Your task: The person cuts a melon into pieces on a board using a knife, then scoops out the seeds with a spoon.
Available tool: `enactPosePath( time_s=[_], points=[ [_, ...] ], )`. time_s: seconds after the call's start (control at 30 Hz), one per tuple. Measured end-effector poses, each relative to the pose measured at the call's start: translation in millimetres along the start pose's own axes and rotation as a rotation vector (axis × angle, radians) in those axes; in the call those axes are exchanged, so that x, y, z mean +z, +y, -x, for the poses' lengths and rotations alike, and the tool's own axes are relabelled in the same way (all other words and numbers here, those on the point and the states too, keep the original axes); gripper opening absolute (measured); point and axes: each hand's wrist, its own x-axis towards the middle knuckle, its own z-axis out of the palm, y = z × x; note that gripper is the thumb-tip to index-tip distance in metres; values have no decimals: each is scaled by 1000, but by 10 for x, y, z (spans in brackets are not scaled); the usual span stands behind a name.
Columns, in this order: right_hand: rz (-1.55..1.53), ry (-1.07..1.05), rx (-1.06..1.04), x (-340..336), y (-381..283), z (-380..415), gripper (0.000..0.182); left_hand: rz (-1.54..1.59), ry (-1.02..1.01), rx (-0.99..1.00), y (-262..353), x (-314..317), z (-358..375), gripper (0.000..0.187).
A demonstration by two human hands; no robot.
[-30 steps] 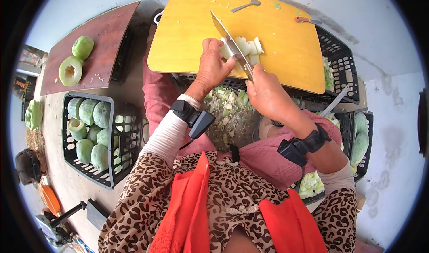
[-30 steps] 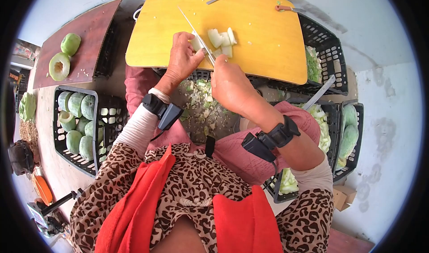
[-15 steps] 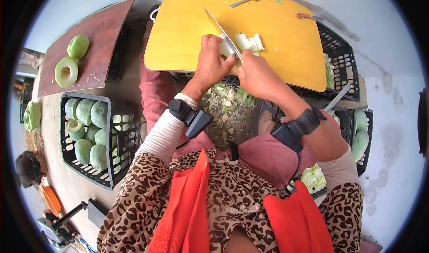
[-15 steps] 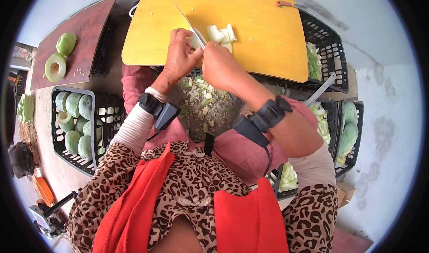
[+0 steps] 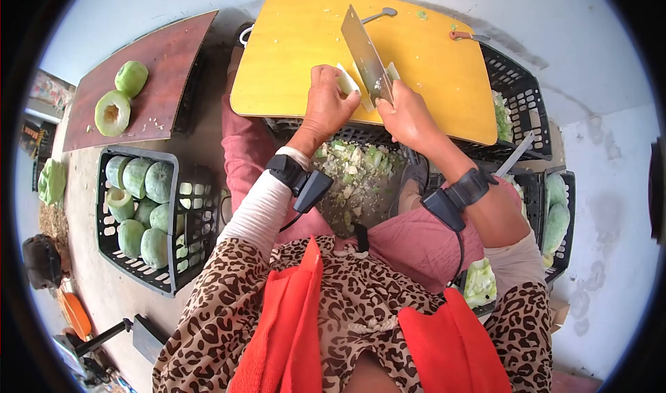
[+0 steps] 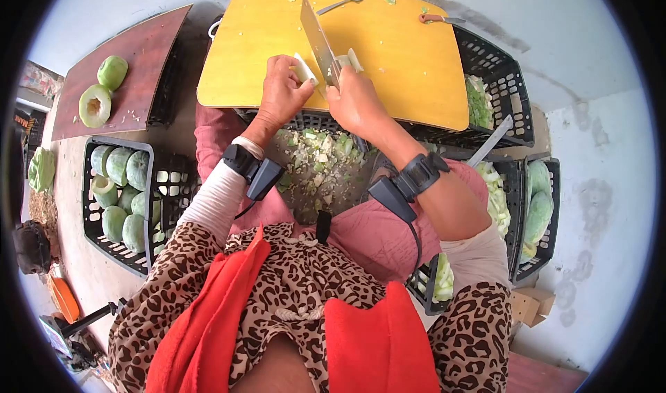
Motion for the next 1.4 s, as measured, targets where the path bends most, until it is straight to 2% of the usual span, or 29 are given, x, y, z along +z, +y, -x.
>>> enactPosePath(
  time_s=[0.17, 0.37, 0.57, 0.77, 1.4],
  points=[
    [0, 24, -82, -140, -187, 203, 25, -49, 3, 7, -22, 4, -21, 41],
    [13, -78, -25, -171, -198, 318, 24, -40, -17, -2, -82, 36, -31, 43],
    [25, -69, -29, -187, -259, 373, 24, -29, -30, 6, -102, 37, -33, 45],
    [76, -26, -65, -113, -317, 392, 23, 0, -13, 22, -79, 34, -15, 44],
    [116, -155, -60, -187, -363, 197, 23, 3, -9, 41, -62, 5, -9, 46]
  ],
)
